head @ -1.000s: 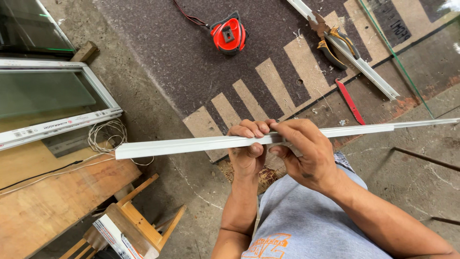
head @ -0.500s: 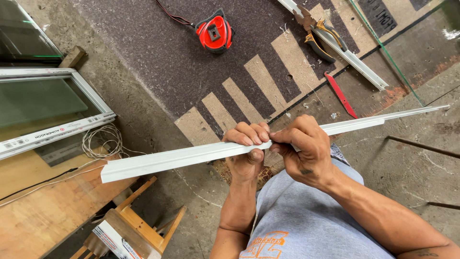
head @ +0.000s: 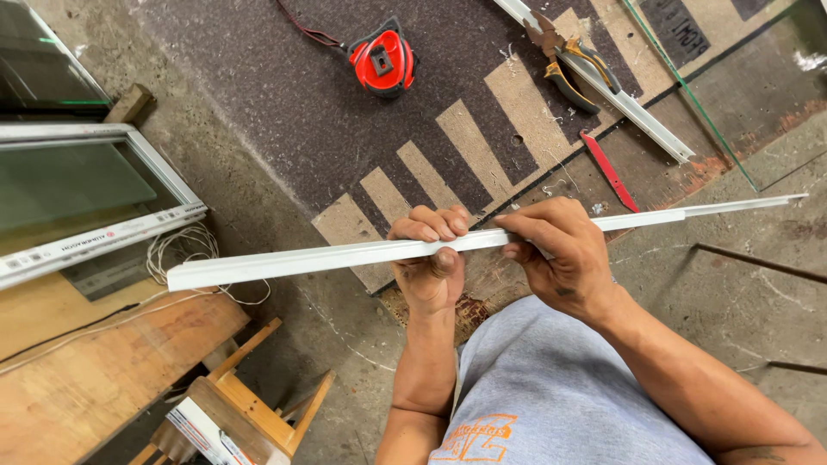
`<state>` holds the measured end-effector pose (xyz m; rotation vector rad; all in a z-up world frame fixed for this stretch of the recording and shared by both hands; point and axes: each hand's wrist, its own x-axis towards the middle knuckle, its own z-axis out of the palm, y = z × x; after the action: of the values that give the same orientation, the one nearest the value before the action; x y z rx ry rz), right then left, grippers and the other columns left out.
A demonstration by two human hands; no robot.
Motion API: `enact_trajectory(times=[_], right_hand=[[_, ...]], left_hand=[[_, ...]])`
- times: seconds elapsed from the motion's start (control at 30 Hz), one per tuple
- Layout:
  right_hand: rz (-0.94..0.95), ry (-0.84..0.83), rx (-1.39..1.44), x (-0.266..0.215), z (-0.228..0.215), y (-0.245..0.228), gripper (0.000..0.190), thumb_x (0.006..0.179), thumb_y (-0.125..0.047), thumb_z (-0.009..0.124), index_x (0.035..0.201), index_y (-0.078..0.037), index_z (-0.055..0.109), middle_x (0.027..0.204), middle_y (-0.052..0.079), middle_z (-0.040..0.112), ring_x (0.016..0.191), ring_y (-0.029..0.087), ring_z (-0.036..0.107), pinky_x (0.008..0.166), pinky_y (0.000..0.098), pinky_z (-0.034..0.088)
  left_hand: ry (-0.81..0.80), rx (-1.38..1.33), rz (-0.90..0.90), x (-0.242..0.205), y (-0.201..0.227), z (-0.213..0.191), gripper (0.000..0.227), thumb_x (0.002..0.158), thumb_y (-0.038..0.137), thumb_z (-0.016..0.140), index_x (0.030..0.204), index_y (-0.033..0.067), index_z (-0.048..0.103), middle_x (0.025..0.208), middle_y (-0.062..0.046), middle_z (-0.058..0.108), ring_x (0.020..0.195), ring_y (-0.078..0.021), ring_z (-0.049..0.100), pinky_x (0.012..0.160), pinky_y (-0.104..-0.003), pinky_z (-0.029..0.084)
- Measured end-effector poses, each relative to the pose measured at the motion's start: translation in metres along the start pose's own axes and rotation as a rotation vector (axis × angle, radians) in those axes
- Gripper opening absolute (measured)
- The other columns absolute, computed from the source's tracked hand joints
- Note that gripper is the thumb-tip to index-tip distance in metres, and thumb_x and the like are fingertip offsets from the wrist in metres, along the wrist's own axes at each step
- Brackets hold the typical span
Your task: The person assembles aluminum window frame profiles by hand. They use pliers to remove a small internal piece from a profile, then insert a white plastic strip into the profile channel. The person also uses a red utility knife to score and trim the plastic strip along the profile.
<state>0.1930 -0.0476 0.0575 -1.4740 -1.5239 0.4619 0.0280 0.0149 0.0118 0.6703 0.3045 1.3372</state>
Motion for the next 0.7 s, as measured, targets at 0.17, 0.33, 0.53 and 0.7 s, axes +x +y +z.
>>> enact_trajectory(times=[0.17,0.33,0.53,0.7], right_hand=[[0.027,-0.03,0.087,0.002,-0.002,-0.004,0.023,0.084,-0.012,0.081,0.105,-0.014,0.073,0.095,0.002,0.07,0.087,0.023,0.063,0.082,0.0372,0.043],[0.019,0.009,-0.013,-0.003,0.0,-0.009,0.02,0.08,-0.008,0.082,0.096,-0.011,0.072,0.079,0.001,0.06,0.077,0.023,0.056,0.078,0.039,0.038],[-0.059,0.12,0.008,-0.005,0.01,-0.001,0.019,0.079,-0.006,0.082,0.093,-0.008,0.07,0.076,0.003,0.059,0.072,0.023,0.053,0.078,0.0383,0.038],[-0.14,0.15,0.016,0.004,0.017,0.002,0.017,0.081,-0.005,0.082,0.093,-0.006,0.07,0.074,0.003,0.057,0.069,0.022,0.052,0.077,0.039,0.038]], left_hand=[[-0.006,0.061,0.004,-0.006,0.005,0.008,0.029,0.084,0.014,0.09,0.104,0.0109,0.069,0.098,-0.003,0.067,0.1,-0.0207,0.068,0.101,-0.043,0.048],[0.013,0.047,-0.005,-0.014,0.005,0.017,0.029,0.084,0.013,0.09,0.104,0.0113,0.069,0.098,-0.003,0.067,0.099,-0.0208,0.068,0.102,-0.045,0.048],[0.043,0.04,-0.033,-0.016,-0.003,0.016,0.027,0.086,0.011,0.089,0.104,0.0095,0.07,0.099,-0.005,0.069,0.1,-0.0211,0.068,0.1,-0.043,0.049],[-0.014,0.009,-0.027,-0.002,-0.003,0.007,0.033,0.083,0.011,0.09,0.108,0.0102,0.069,0.104,-0.006,0.07,0.103,-0.0211,0.069,0.099,-0.039,0.053]])
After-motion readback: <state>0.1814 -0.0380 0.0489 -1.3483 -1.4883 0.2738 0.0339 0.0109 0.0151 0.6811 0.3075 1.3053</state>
